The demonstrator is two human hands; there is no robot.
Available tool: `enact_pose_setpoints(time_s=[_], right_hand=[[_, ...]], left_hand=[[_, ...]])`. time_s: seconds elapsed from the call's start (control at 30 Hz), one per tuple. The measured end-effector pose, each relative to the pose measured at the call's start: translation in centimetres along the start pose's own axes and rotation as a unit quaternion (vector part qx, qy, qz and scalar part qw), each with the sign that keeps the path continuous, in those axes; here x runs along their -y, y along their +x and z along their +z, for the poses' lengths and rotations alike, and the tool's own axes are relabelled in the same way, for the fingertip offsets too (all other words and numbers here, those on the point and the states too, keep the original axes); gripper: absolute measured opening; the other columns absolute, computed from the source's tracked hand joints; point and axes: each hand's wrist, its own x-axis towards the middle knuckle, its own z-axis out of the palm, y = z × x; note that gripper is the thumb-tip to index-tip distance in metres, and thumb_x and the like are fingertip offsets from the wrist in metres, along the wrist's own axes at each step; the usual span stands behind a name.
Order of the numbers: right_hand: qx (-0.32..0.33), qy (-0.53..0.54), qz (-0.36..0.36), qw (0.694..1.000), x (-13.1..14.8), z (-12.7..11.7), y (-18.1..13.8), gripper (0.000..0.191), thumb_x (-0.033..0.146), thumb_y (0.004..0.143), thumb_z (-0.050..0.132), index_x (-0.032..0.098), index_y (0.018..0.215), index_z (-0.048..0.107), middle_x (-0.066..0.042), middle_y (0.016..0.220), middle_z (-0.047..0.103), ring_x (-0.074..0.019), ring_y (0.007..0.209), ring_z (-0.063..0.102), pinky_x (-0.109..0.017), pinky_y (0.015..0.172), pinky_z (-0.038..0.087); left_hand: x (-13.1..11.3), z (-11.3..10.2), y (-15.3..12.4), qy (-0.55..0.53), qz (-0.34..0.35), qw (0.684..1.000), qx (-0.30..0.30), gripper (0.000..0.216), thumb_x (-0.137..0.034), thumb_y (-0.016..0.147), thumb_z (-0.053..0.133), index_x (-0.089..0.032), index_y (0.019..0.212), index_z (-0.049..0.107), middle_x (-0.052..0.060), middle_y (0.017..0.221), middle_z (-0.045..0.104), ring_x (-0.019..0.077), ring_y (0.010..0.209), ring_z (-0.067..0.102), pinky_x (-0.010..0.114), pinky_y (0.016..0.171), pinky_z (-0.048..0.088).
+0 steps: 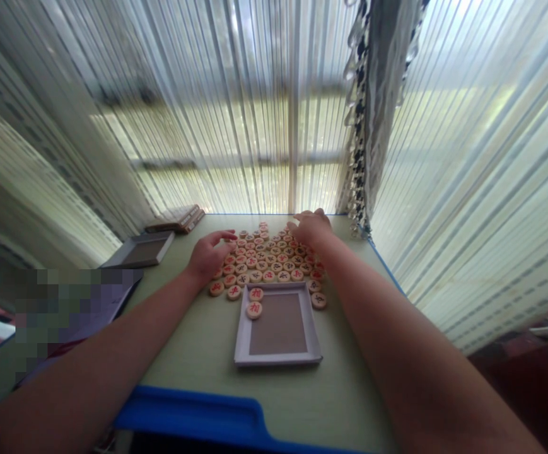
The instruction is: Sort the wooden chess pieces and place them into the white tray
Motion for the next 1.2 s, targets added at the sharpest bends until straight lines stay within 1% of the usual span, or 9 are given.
enact_pose_setpoints(time_s=[0.1,0.23,0.4,0.53,0.67,0.83,1.0,1.1,1.2], right_hand=[[0.032,0.012,-0.026,0.999,0.6,0.6,-0.1,0.048,0.049,0.086,0.034,0.023,0.119,0.058,-0.004,0.128,0.053,-0.0299,0.117,0.040,-0.042,0.097,0.030],[0.038,0.026,-0.054,0.997,1.9,1.1,-0.3,0.045,0.044,0.086,0.035,0.026,0.123,0.054,-0.003,0.128,0.053,-0.0286,0.119,0.038,-0.042,0.098,0.030],[0.074,0.042,-0.148,0.985,3.8,1.3,-0.9,0.046,0.048,0.088,0.029,0.028,0.119,0.057,-0.003,0.127,0.053,-0.0251,0.118,0.041,-0.040,0.099,0.028],[0.061,0.052,-0.176,0.981,4.9,1.2,-1.4,0.042,0.048,0.086,0.034,0.031,0.116,0.059,-0.002,0.125,0.055,-0.0254,0.115,0.042,-0.040,0.096,0.030],[0.053,0.063,-0.205,0.975,5.5,1.1,-1.4,0.033,0.039,0.084,0.041,0.032,0.104,0.066,0.000,0.120,0.058,-0.0239,0.108,0.046,-0.037,0.093,0.033],[0.027,0.047,-0.156,0.986,5.7,1.3,-1.1,0.028,0.037,0.078,0.050,0.025,0.093,0.071,-0.004,0.111,0.062,-0.0249,0.103,0.049,-0.036,0.089,0.035],[0.066,0.075,-0.145,0.984,6.0,0.7,-1.1,0.028,0.038,0.078,0.052,0.023,0.092,0.071,-0.006,0.107,0.063,-0.0218,0.100,0.052,-0.033,0.090,0.036],[0.076,0.086,-0.101,0.988,6.0,0.4,-1.1,0.031,0.044,0.073,0.059,0.022,0.090,0.071,-0.008,0.105,0.064,-0.0247,0.103,0.051,-0.035,0.089,0.037],[0.061,0.134,-0.057,0.987,5.8,0.5,-1.1,0.035,0.047,0.069,0.063,0.021,0.091,0.070,-0.009,0.099,0.065,-0.0262,0.103,0.051,-0.037,0.086,0.040]], left_hand=[[-0.1,0.0,-0.1,-0.003,0.027,1.000,-0.010,0.016,-0.024,0.068,0.058,-0.017,0.080,0.067,0.005,0.105,0.066,0.0187,0.100,0.058,0.031,0.094,0.041],[-0.2,0.0,-0.1,-0.006,0.052,0.998,-0.031,0.015,-0.023,0.069,0.057,-0.017,0.080,0.066,0.005,0.103,0.066,0.0180,0.100,0.058,0.031,0.094,0.041],[0.2,0.0,0.4,-0.040,-0.016,0.998,-0.051,0.016,-0.025,0.070,0.055,-0.018,0.080,0.066,0.003,0.098,0.067,0.0176,0.097,0.059,0.029,0.086,0.046],[0.3,-0.1,0.6,-0.060,-0.053,0.995,-0.066,0.019,-0.026,0.070,0.055,-0.016,0.081,0.067,0.004,0.091,0.069,0.0173,0.089,0.061,0.027,0.082,0.047],[0.0,-0.1,0.5,-0.034,-0.061,0.997,-0.045,0.019,-0.027,0.070,0.056,-0.017,0.081,0.067,0.003,0.090,0.069,0.0172,0.085,0.062,0.027,0.080,0.047],[0.1,-0.1,0.4,-0.002,-0.046,0.998,-0.034,0.019,-0.029,0.070,0.057,-0.018,0.081,0.067,0.003,0.090,0.069,0.0178,0.085,0.061,0.027,0.079,0.047],[0.4,0.0,0.5,0.039,-0.014,0.998,-0.048,0.018,-0.029,0.071,0.057,-0.018,0.080,0.067,0.004,0.091,0.068,0.0185,0.090,0.060,0.029,0.084,0.046],[0.4,0.0,0.5,0.058,0.000,0.997,-0.043,0.017,-0.028,0.072,0.056,-0.018,0.081,0.067,0.004,0.092,0.068,0.0186,0.092,0.060,0.029,0.085,0.046],[0.4,0.0,0.4,0.069,0.024,0.997,-0.040,0.017,-0.026,0.073,0.054,-0.018,0.081,0.067,0.004,0.092,0.068,0.0183,0.092,0.060,0.029,0.086,0.046]])
